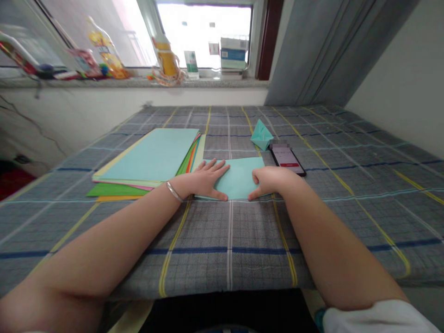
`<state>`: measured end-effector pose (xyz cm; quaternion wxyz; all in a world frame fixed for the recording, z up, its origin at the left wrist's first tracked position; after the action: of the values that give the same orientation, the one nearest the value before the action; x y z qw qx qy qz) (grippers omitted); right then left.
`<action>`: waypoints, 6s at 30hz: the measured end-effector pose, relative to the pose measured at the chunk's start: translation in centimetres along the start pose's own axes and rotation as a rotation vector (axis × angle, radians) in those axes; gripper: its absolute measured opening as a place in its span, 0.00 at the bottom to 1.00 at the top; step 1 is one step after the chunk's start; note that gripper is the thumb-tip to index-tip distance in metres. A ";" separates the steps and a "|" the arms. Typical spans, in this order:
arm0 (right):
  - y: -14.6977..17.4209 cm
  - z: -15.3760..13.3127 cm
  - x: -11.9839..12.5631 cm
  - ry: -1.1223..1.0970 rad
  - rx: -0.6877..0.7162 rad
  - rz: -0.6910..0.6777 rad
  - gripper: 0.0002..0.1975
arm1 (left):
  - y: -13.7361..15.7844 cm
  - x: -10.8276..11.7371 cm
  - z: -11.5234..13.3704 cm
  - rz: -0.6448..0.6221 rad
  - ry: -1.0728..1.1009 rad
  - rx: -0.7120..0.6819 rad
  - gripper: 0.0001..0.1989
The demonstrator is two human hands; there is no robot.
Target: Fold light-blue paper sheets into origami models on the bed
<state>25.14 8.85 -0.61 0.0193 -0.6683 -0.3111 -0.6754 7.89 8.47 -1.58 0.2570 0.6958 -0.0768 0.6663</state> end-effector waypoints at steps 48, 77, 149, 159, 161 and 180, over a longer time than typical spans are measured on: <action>2.5 -2.3 1.5 0.108 0.314 0.424 0.42 | 2.4 2.0 -5.8 -0.051 0.151 0.014 0.50; 1.4 -7.3 3.1 0.211 0.299 0.830 0.09 | 3.7 4.2 2.4 0.784 -0.122 -0.220 0.11; 2.8 -7.0 4.1 0.162 0.352 0.994 0.06 | 3.8 4.5 1.0 0.910 0.075 -0.288 0.08; 2.0 -6.9 3.6 0.104 0.401 0.893 0.05 | 3.3 4.0 1.4 0.872 0.005 -0.315 0.07; 1.9 -6.7 3.6 0.085 0.419 0.888 0.05 | 3.3 4.0 1.4 0.867 -0.003 -0.310 0.06; 2.7 -4.5 4.2 -0.076 0.443 0.901 0.05 | 4.1 5.4 0.8 0.831 -0.062 -0.409 0.08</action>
<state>21.83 6.28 4.64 0.4389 -0.7403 -0.1279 -0.4929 7.33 5.83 4.72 0.0979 0.5605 -0.4865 0.6630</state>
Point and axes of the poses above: each hand's wrist, its own y-axis away from the middle knuckle, its own x-axis out of the back of the hand, z = x × y, the point moved 7 cm from there along -y, towards the middle knuckle, and after that the axes turned 9 degrees about x, right-handed, at the moved point
